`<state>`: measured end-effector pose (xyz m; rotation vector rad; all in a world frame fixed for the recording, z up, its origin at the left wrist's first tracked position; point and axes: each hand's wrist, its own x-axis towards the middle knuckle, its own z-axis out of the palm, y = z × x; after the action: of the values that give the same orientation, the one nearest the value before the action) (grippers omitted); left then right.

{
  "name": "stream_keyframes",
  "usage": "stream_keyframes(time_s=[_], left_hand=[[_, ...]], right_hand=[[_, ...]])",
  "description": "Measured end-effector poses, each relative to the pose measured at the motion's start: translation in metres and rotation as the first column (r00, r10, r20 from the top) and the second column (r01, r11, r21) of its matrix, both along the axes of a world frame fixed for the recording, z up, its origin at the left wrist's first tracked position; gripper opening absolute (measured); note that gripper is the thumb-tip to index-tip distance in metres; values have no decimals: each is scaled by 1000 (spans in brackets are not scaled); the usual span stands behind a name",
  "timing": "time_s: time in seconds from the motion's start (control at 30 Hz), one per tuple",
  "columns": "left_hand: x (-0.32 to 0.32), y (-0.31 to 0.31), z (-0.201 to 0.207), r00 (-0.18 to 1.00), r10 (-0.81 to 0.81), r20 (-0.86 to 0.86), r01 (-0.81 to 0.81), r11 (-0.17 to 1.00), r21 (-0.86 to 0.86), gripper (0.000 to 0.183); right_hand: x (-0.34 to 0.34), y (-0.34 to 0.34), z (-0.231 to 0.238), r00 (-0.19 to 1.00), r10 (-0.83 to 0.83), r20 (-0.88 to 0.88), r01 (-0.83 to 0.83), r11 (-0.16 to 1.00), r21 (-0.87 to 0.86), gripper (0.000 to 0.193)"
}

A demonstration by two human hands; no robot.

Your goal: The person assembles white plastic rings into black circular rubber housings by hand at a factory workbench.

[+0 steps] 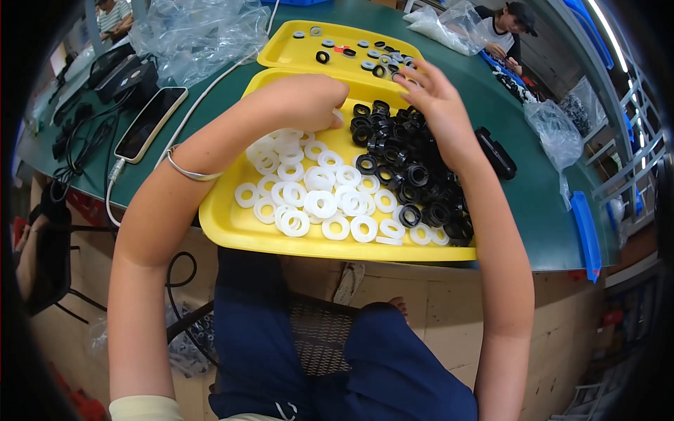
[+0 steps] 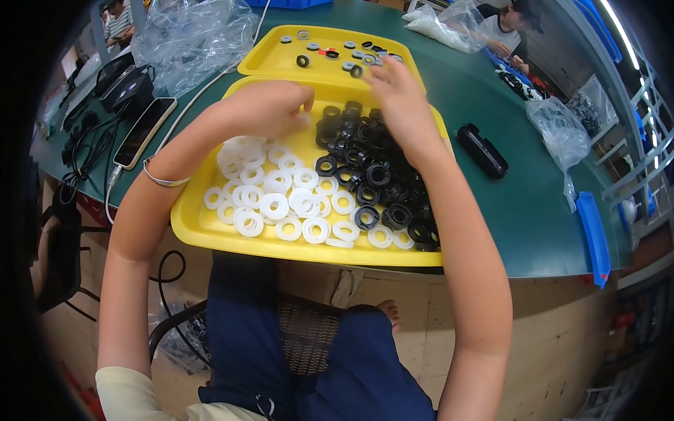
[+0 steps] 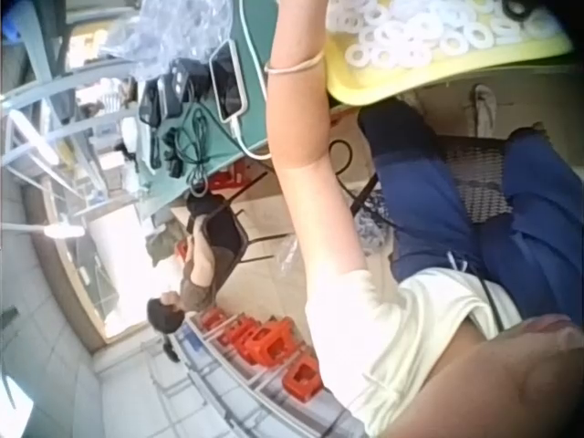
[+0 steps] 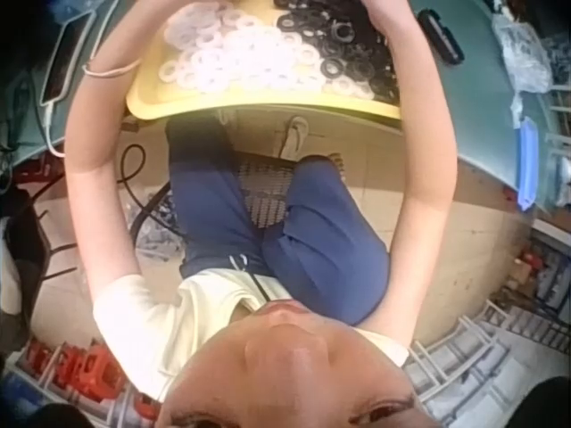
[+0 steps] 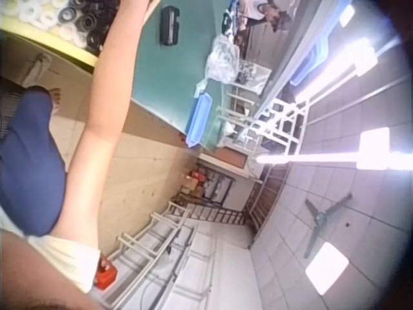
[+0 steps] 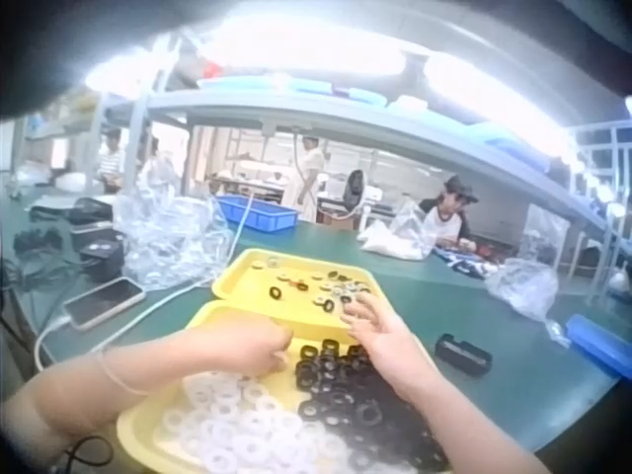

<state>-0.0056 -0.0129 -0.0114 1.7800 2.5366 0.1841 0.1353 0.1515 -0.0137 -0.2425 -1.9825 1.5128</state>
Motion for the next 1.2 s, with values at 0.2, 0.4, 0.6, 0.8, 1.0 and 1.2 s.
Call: stream_keyframes(time_s=[0.2, 0.4, 0.6, 0.8, 1.0, 1.2], left_hand=[[8, 5, 0, 999, -14, -35, 17, 996, 88, 26], [-9, 11, -9, 996, 17, 83, -51, 905, 422, 21], [-2, 17, 3, 853, -256, 455, -153, 711, 687, 24], [9, 14, 3, 674, -448, 587, -121, 717, 687, 29], [14, 13, 9, 687, -441, 577, -122, 713, 690, 23], [7, 15, 6, 752, -430, 499, -115, 661, 742, 28]], right_hand=[[-8, -10, -24, 979, -101, 180, -83, 602, 794, 29], [-10, -18, -18, 962, -73, 263, -184, 539, 822, 23], [-3, -27, -5, 994, -97, 43, 69, 900, 431, 14], [2, -21, -1, 992, -78, -98, 104, 949, 297, 21], [3, -25, -1, 985, -72, -158, 97, 983, 154, 18], [8, -28, 5, 986, -66, -152, 88, 985, 146, 21]])
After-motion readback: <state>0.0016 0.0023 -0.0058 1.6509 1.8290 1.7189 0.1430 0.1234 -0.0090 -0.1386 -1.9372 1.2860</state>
